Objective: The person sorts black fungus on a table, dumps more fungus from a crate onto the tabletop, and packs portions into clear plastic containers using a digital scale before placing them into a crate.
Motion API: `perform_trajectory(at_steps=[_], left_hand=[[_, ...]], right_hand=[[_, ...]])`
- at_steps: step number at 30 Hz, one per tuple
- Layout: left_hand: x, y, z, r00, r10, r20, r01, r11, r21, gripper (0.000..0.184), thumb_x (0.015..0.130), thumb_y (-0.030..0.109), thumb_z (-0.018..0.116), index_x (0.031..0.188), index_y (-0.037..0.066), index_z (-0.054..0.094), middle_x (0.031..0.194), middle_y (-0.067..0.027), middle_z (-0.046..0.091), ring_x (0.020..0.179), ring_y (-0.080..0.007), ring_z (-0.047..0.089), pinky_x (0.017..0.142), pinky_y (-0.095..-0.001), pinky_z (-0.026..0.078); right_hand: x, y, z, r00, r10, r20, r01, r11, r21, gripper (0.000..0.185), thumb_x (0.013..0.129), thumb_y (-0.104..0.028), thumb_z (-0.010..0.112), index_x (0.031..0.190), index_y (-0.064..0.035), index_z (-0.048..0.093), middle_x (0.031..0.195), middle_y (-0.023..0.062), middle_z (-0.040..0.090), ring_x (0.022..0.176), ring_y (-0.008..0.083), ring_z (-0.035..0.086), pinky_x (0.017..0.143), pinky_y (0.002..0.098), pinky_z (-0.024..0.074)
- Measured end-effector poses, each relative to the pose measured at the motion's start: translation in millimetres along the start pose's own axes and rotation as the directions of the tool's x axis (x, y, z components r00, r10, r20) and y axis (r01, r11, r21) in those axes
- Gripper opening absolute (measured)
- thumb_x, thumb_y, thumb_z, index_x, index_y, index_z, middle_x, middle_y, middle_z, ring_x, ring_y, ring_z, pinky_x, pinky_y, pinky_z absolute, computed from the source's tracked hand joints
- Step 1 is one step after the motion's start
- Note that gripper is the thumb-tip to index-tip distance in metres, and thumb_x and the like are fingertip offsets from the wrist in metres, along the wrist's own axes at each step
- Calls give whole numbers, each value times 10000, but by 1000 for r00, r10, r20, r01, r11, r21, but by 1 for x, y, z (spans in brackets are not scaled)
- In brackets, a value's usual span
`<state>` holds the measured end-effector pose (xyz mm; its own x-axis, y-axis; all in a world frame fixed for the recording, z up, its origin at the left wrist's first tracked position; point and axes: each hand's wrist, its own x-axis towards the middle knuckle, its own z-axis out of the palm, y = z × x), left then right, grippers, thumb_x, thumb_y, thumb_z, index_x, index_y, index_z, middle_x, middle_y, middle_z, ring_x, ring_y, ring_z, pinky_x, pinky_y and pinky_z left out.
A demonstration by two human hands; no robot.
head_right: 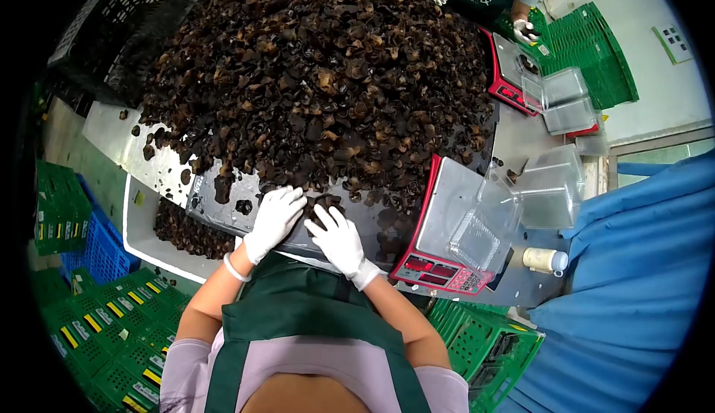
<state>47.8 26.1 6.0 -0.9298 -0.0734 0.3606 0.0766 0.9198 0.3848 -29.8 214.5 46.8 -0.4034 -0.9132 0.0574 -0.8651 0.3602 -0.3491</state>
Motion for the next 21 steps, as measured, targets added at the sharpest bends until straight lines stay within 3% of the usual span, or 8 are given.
perform_trajectory(at_steps=[4,8,10,12,14,16,18,21], left_hand=[[-22,8,-28,998,-21,61,35,970,-240,280,754,125,695,1026,74,652,1139,-91,620,990,-274,580,843,-364,468],[-3,-5,-24,977,-142,-158,98,961,-257,271,783,138,692,1036,51,646,1079,-119,638,958,-297,593,799,-381,484],[12,0,-17,980,-126,-154,75,951,-299,317,792,170,692,1080,50,636,1096,-121,637,977,-298,593,821,-380,485],[20,11,-10,998,-44,-44,28,946,-323,498,782,264,706,1226,86,567,1236,-117,583,1113,-296,548,943,-388,434],[14,18,1,995,43,95,-27,986,-164,543,781,314,702,1257,107,546,1299,-90,546,1186,-282,498,1004,-403,369],[0,16,1,982,101,158,-78,986,-145,524,784,328,693,1247,122,558,1257,-65,567,1178,-264,497,1003,-403,353],[-18,14,-12,984,54,170,-23,984,-179,474,779,294,703,1203,114,592,1217,-64,589,1162,-265,508,994,-403,363],[-41,10,-30,994,-24,110,43,984,-172,445,776,267,700,1172,88,605,1219,-81,583,1159,-275,513,994,-398,372]], right_hand=[[-8,-3,-33,1000,-7,-29,14,972,234,316,829,-201,634,1137,-135,659,1209,168,581,1071,338,575,922,413,468],[19,48,-47,891,132,-434,-54,981,187,327,803,-136,650,1130,-141,651,1199,97,595,1044,276,583,913,366,475],[42,64,-52,841,241,-485,-235,969,76,322,790,-113,660,1111,-141,659,1091,81,627,1012,275,578,879,359,475],[50,80,-44,882,230,-411,-260,966,-17,317,779,-93,667,1094,-128,665,1043,82,634,1001,275,576,875,357,469],[47,90,-39,918,222,-330,-271,956,-111,313,768,-72,675,1078,-115,671,996,84,641,991,275,574,870,354,463],[34,75,-53,882,155,-445,-196,979,-48,347,755,-87,686,1099,-128,663,962,72,626,914,267,569,800,356,468],[11,56,-62,851,256,-459,-198,965,171,333,752,-65,676,1081,-116,672,986,82,632,958,266,576,846,362,471],[-29,53,-42,912,332,-240,-292,938,186,449,737,-77,697,1178,-109,622,1082,113,615,1043,288,559,919,372,453]])
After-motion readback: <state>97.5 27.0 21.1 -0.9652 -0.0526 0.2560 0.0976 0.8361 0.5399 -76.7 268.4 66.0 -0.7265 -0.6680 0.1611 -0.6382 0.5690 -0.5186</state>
